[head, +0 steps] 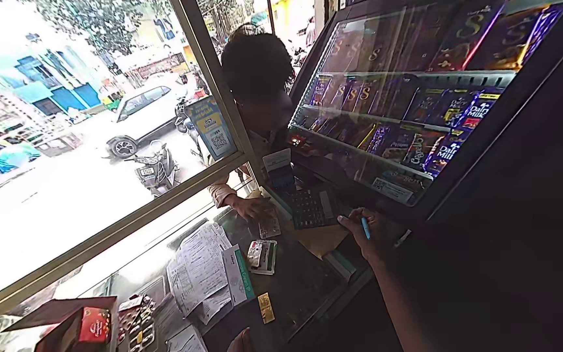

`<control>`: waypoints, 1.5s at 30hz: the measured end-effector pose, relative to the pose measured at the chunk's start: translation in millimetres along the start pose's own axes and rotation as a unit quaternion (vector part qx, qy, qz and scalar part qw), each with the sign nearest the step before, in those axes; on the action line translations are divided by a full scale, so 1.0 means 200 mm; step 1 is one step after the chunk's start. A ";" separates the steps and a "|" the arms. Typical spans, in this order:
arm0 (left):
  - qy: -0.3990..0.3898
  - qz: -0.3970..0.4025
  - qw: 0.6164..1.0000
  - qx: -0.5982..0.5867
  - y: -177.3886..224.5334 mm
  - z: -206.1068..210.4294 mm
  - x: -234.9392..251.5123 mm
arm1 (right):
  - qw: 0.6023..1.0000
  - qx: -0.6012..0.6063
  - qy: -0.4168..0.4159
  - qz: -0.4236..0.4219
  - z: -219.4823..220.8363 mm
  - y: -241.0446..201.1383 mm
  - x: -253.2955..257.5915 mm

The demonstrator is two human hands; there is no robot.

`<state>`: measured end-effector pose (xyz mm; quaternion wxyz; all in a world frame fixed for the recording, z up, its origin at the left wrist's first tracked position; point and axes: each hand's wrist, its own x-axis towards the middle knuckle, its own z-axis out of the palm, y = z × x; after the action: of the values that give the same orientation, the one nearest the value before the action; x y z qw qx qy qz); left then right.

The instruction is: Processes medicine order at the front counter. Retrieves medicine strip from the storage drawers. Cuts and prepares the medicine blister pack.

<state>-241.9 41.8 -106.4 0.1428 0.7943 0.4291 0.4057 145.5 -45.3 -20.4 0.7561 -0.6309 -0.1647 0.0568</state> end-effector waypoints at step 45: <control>-0.541 0.119 0.801 0.227 1.22 0.91 0.49 | 0.940 -0.217 -0.247 -0.097 -0.14 0.45 0.30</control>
<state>65.8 -3.0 -29.2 0.1179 0.9392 0.2642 -0.1850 221.0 -36.7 -100.8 0.5386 -0.7265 -0.4148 0.1005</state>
